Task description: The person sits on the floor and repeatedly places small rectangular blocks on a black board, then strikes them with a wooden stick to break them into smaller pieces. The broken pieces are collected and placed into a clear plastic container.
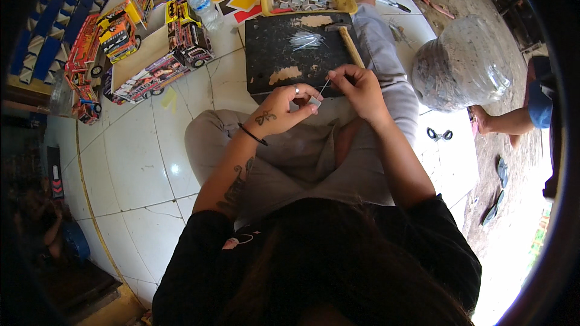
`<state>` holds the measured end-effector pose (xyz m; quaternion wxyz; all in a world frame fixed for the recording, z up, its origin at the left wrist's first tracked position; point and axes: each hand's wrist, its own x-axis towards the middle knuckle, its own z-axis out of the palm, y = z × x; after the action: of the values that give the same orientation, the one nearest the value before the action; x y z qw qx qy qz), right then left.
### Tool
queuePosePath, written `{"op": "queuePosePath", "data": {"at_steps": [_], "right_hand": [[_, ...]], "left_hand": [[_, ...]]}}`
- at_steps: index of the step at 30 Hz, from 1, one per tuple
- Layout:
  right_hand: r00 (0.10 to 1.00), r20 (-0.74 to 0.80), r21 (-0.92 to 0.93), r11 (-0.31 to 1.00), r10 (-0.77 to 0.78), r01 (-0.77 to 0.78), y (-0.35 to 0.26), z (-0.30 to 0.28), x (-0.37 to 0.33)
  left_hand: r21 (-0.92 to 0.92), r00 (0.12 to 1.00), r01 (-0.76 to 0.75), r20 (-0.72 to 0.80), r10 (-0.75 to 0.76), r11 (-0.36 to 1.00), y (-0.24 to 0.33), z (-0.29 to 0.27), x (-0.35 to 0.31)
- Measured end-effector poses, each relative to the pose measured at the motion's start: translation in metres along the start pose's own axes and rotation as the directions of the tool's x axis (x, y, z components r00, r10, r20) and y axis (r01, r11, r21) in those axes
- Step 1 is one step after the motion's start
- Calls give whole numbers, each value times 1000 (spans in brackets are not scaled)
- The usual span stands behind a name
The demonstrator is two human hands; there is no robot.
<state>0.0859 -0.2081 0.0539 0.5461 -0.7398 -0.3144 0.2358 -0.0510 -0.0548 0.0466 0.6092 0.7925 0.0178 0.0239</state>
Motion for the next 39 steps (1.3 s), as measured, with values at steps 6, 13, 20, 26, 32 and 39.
{"op": "queuePosePath", "data": {"at_steps": [6, 13, 20, 26, 32, 39], "right_hand": [[847, -138, -923, 376, -513, 77, 25, -12, -20], [973, -232, -674, 725, -23, -144, 59, -29, -39], [985, -20, -218, 961, 169, -169, 9, -44, -88], [991, 42, -547, 827, -125, 128, -31, -38, -107], [992, 84, -657, 743, -94, 126, -29, -28, -109], [985, 78, -638, 751, -157, 170, -25, -31, -108]], "left_hand": [[253, 915, -133, -341, 217, 958, -28, -5, 25], [695, 756, -55, -440, 485, 716, -61, -14, 61], [785, 751, -63, -369, 547, 616, -69, -9, 62], [798, 722, -87, -362, 590, 596, -73, -9, 61], [833, 722, -70, -338, 604, 549, -76, -8, 60], [842, 693, -59, -352, 629, 537, -80, -6, 62]]}}
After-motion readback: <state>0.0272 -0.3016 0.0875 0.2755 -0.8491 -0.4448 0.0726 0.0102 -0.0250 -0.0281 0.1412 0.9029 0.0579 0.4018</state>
